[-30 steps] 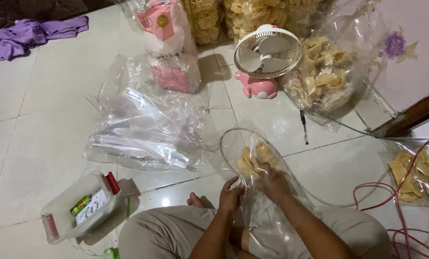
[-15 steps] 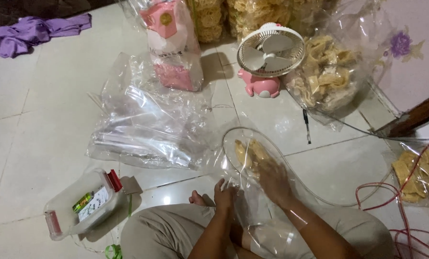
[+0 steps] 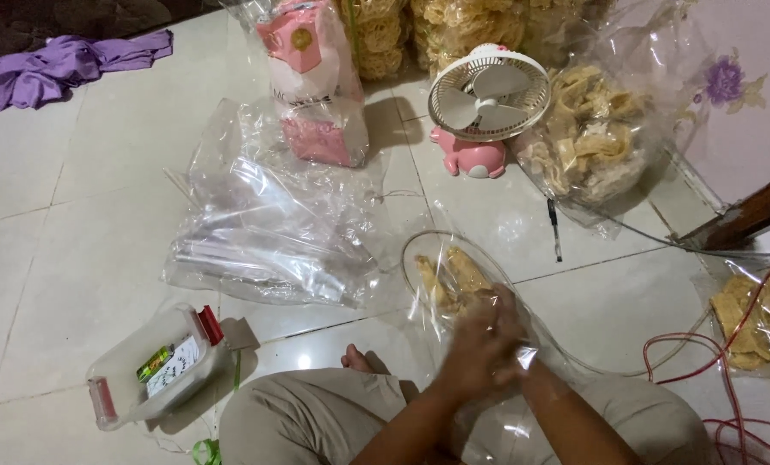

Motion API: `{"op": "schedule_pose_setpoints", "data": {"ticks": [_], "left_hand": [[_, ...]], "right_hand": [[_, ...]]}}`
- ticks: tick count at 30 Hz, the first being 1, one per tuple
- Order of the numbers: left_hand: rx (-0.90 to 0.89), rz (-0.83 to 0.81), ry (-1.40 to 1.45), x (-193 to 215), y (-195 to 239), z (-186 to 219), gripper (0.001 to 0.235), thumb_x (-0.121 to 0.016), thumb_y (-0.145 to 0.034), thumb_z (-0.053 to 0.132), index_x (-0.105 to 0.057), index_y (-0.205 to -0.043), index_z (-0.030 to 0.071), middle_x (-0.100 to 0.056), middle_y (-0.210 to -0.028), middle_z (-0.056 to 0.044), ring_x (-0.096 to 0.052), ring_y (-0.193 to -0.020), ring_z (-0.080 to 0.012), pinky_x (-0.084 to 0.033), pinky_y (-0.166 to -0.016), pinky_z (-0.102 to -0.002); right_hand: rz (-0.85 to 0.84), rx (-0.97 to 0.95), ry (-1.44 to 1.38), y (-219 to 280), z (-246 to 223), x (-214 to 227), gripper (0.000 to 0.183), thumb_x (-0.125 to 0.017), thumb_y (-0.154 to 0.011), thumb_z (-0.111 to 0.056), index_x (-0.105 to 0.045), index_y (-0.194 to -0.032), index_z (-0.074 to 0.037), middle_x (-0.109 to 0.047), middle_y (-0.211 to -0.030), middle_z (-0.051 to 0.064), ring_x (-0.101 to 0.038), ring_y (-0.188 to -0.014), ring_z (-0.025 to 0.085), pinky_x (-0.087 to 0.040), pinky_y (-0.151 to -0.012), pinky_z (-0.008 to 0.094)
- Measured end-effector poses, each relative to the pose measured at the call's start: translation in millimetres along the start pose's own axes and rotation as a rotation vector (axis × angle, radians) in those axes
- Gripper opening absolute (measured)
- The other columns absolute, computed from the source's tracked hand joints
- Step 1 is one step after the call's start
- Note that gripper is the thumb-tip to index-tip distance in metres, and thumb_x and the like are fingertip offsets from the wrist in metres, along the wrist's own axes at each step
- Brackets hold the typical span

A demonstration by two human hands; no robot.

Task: The person sits on the floor and places stacks of flat, yellowish food items into clear plastic bags. They arrange the items inside each bag and set the filled bags aside. The person repeats this process with multiple bags.

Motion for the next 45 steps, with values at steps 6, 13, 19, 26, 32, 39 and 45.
{"op": "schedule_pose_setpoints", "data": {"ticks": [6, 13, 19, 26, 32, 39, 45], "left_hand": [[-0.420, -0.088, 0.085, -50.6, -20.6, 14.8, 0.039, -0.053, -0.107, 0.036, -0.068, -0.125, 0.005, -0.069, -0.133, -0.016, -0.044, -0.149, -0.0458, -0.021, -0.119, -0.072], [-0.477, -0.006, 0.108, -41.3, -27.9, 56.8, 0.022, -0.058, -0.108, 0.022, -0.069, -0.124, 0.011, -0.069, -0.136, -0.009, -0.059, -0.139, -0.0412, -0.022, -0.126, -0.070], [0.271, 0.416, 0.407, 18.3, -23.1, -52.9, 0.099, -0.079, -0.083, 0.026, -0.014, -0.156, 0.007, -0.012, -0.163, -0.016, -0.010, -0.151, -0.0365, -0.019, -0.122, -0.055], [0.991, 0.261, 1.004, -51.0, 57.5, -122.7, 0.017, -0.069, -0.087, 0.016, -0.056, -0.077, 0.011, -0.065, -0.076, -0.007, -0.068, -0.077, -0.0168, -0.054, -0.068, -0.027], [0.948, 0.121, 1.101, -17.5, 68.0, -92.1, 0.020, -0.053, -0.098, 0.022, -0.052, -0.081, 0.011, -0.080, -0.111, -0.020, -0.074, -0.094, -0.0290, -0.060, -0.072, -0.034], [1.182, 0.094, 0.885, -16.9, 85.5, -117.2, 0.020, -0.065, -0.088, 0.034, -0.065, -0.101, 0.019, -0.068, -0.093, -0.002, -0.062, -0.079, -0.0148, -0.047, -0.068, -0.024], [1.107, 0.319, 1.227, -22.9, 46.7, -130.2, 0.018, -0.072, -0.092, 0.016, -0.063, -0.108, 0.013, -0.075, -0.105, -0.010, -0.072, -0.090, -0.0224, -0.058, -0.075, -0.031]], "right_hand": [[0.039, 0.017, 0.226, -45.2, 1.5, -3.1, 0.067, -0.051, -0.095, -0.031, -0.035, -0.159, -0.019, -0.058, -0.144, 0.008, -0.060, -0.124, 0.027, -0.044, -0.103, 0.040], [0.065, 0.146, 0.447, -76.2, 4.3, -20.3, 0.055, -0.034, -0.107, -0.040, -0.037, -0.157, -0.018, -0.049, -0.155, 0.000, -0.045, -0.141, 0.018, -0.030, -0.122, 0.036], [-0.027, 0.593, 0.673, -69.1, -0.4, 19.9, 0.049, -0.038, -0.101, -0.031, -0.049, -0.149, -0.021, -0.045, -0.151, 0.005, -0.046, -0.142, 0.024, -0.040, -0.112, 0.042], [-0.040, 0.573, 0.753, -78.3, 8.4, 28.2, 0.062, -0.059, -0.076, 0.029, -0.080, -0.112, -0.017, -0.036, -0.154, 0.007, -0.048, -0.139, 0.027, -0.051, -0.113, 0.032], [0.039, 0.370, 0.729, -32.9, -52.1, 5.9, 0.068, -0.053, -0.091, 0.006, -0.036, -0.156, -0.008, -0.033, -0.152, 0.018, -0.058, -0.112, 0.027, -0.060, -0.067, 0.031], [-0.012, 1.047, 1.109, -72.2, -1.5, 26.9, 0.062, -0.084, -0.074, -0.004, -0.066, -0.133, -0.013, -0.057, -0.138, 0.021, -0.060, -0.113, 0.037, -0.057, -0.081, 0.044], [-0.083, 1.164, 1.010, -1.2, -41.3, -4.9, 0.040, -0.066, -0.096, -0.024, -0.063, -0.128, -0.001, -0.064, -0.134, 0.022, -0.064, -0.123, 0.035, -0.056, -0.104, 0.042]]}}
Point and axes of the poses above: each hand's wrist, its own y-axis away from the middle knuckle, its own x-axis out of the back of the hand, z = x × y, the point moved 8 cm from there along -y, towards the middle knuckle
